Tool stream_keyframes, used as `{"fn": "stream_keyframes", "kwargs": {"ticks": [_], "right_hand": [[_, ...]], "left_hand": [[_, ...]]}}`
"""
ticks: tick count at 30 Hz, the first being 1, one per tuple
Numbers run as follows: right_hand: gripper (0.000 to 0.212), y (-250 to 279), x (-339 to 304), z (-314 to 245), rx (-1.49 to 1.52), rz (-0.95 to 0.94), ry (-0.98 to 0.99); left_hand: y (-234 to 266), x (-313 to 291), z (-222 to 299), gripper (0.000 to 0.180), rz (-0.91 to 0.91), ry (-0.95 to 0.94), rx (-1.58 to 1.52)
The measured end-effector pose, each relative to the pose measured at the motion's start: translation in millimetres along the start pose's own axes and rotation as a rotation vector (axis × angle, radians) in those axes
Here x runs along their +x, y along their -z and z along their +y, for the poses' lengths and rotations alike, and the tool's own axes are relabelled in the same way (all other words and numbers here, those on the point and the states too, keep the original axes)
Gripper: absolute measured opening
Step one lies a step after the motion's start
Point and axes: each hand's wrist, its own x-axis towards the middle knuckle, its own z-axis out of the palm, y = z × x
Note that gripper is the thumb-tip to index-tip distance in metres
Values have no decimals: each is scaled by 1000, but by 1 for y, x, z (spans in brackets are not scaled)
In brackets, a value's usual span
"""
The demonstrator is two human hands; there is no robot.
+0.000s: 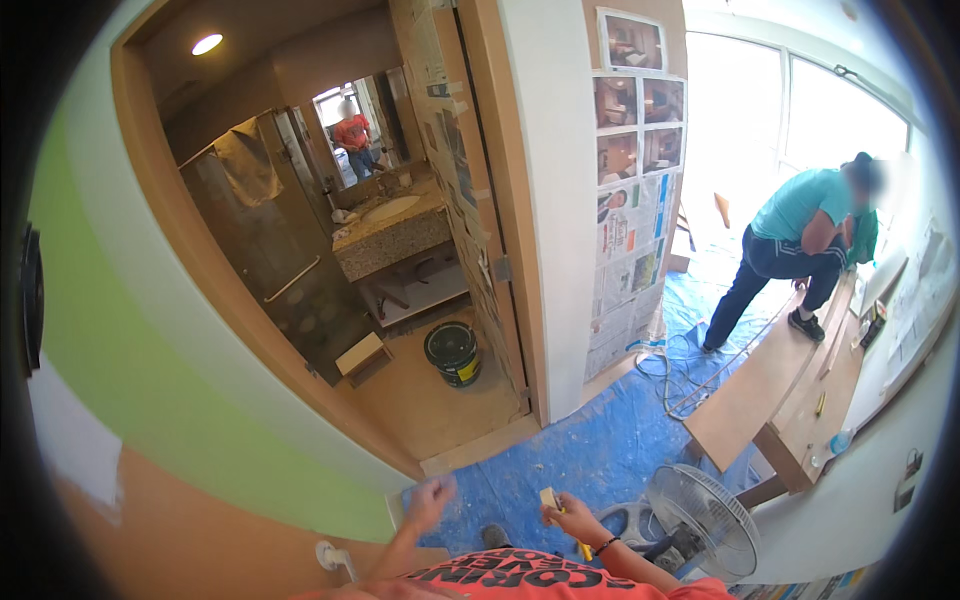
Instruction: The person applies masking tape along the edges of a door frame and door hinges using a utility knife to cut the tape. The person smooths the tape with their fingers and continues taping different sections of the door frame.
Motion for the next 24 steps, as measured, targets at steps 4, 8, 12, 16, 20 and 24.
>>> {"fn": "stream_keyframes", "kwargs": {"ticks": [4, 8, 12, 16, 20, 24], "right_hand": [[36, 9, 46, -51, 24, 76, 100], [35, 15, 94, -89, 105, 172, 176], [32, 29, 155, -110, 213, 191, 125], [34, 66, 235, -134, 130, 129, 222], [39, 103, 310, -169, -60, 70, 295], [40, 129, 360, -201, -199, 43, 339]], "left_hand": [[104, 210, 142, 32, 85, -253, -220], [214, 343, 352, 32, 251, -818, -7], [291, 418, 557, 44, 515, -1151, 182], [333, 460, 686, 39, 714, -1393, 600], [346, 505, 754, 27, 762, -1330, 878], [356, 543, 781, 27, 736, -1437, 1072]]}}
